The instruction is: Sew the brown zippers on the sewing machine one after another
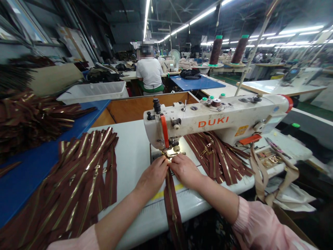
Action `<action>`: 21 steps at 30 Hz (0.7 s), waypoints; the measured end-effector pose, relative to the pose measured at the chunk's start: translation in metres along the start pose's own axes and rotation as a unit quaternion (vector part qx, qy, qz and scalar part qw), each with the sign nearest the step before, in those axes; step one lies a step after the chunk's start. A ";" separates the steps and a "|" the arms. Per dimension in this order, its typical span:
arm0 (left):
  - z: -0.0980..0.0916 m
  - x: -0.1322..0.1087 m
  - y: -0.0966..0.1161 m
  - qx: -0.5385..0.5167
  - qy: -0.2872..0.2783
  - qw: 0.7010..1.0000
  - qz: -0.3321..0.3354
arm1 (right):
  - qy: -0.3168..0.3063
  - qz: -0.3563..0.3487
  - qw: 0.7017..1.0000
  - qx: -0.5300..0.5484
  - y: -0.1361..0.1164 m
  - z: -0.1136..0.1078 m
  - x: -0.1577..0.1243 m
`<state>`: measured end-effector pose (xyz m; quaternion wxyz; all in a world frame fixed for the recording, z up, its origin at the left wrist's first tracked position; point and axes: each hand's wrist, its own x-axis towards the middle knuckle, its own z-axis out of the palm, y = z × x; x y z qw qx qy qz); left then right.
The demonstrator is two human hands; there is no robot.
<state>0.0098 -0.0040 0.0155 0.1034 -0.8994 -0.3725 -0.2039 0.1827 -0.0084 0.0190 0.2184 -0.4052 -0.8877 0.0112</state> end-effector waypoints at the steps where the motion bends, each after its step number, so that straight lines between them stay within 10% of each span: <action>1: -0.001 0.001 0.001 -0.012 0.000 1.000 -0.019 | 0.000 -0.001 1.000 0.004 0.000 0.000 0.000; 21: -0.005 0.003 0.006 -0.050 -0.045 0.995 -0.076 | -0.006 0.012 1.000 -0.002 -0.001 -0.003 0.000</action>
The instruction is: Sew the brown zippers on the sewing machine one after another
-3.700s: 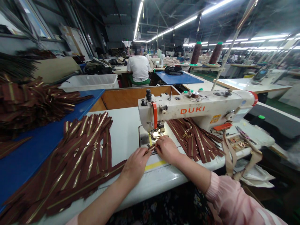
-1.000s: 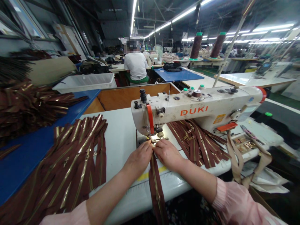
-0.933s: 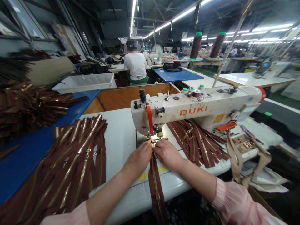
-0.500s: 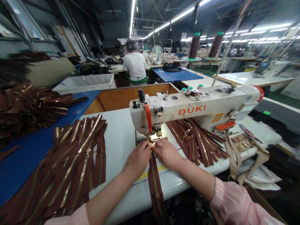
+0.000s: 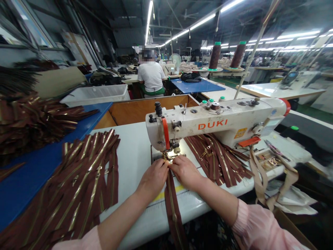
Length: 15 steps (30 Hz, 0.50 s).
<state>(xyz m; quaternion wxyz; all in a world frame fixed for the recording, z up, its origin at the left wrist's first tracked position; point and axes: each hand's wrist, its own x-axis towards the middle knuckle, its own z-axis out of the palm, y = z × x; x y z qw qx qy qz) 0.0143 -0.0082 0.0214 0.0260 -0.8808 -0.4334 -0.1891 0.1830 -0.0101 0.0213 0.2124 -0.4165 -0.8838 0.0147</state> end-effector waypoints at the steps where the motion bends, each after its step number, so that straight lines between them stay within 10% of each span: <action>1: 0.000 0.000 0.000 0.002 -0.001 1.000 -0.002 | 0.000 0.001 1.000 0.002 0.000 0.000 0.000; 15: -0.005 -0.041 0.024 0.036 0.047 0.997 0.056 | 0.008 0.040 0.997 0.068 -0.015 -0.011 -0.028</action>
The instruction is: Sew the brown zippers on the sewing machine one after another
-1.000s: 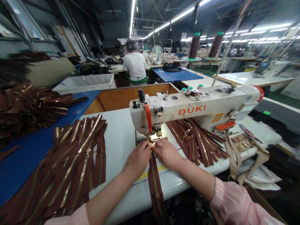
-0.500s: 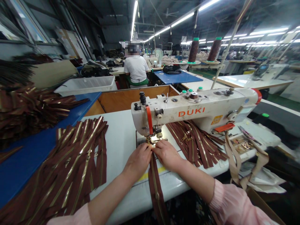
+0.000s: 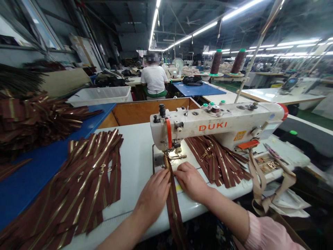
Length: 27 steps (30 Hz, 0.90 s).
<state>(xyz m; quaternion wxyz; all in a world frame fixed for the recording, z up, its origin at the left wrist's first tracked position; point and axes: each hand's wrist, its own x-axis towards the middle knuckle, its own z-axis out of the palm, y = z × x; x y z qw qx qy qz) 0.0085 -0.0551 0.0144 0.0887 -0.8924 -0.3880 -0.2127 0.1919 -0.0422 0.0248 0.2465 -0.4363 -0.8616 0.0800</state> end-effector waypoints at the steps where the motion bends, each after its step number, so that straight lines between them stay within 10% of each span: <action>1: -0.003 -0.008 0.009 -0.004 -0.005 1.000 0.020 | 0.000 0.000 1.000 0.018 -0.003 -0.001 -0.008; 9: -0.010 -0.034 0.056 -0.011 -0.002 1.000 0.019 | 0.031 0.038 0.993 0.108 -0.017 0.000 -0.033; 16: -0.013 -0.014 0.060 -0.057 0.009 0.995 -0.084 | 0.042 0.062 0.992 0.103 -0.020 0.004 -0.030; 27: -0.016 -0.009 0.058 -0.095 0.025 0.994 -0.054 | 0.037 0.041 0.995 0.087 -0.020 0.005 -0.030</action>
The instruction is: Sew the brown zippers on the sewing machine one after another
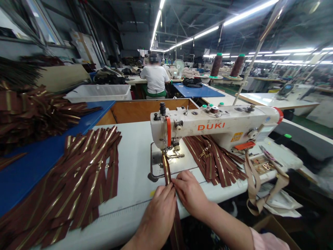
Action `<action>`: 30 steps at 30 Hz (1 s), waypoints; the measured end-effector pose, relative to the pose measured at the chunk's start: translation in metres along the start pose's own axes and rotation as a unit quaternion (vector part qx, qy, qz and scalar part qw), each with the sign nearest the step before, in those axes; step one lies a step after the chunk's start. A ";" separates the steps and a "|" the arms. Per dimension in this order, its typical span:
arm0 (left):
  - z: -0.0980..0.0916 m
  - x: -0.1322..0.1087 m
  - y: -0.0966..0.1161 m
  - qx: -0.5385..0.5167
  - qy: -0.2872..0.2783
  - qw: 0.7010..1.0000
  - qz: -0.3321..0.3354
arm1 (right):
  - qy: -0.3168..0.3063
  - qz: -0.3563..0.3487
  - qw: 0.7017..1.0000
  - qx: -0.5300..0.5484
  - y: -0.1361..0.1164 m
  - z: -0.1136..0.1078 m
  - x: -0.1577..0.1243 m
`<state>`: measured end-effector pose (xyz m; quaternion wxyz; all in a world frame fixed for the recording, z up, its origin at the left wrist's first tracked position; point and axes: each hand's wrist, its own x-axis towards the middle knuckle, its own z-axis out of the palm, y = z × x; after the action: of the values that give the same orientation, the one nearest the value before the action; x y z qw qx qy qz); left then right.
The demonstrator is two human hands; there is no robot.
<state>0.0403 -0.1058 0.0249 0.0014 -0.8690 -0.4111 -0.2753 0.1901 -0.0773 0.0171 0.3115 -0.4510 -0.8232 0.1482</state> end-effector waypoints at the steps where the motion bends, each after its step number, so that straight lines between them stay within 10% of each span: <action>1: -0.001 0.000 0.000 -0.001 0.000 1.000 0.003 | -0.005 -0.001 1.000 -0.001 0.000 0.000 0.000; 30: -0.003 0.022 -0.067 -0.027 -0.077 0.992 0.100 | -0.119 -0.158 0.955 -0.223 0.006 -0.018 0.011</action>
<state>0.0019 -0.0470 0.0232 -0.0263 -0.9239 -0.3138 -0.2171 0.2012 -0.0658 0.0317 0.1225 -0.3520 -0.9272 -0.0379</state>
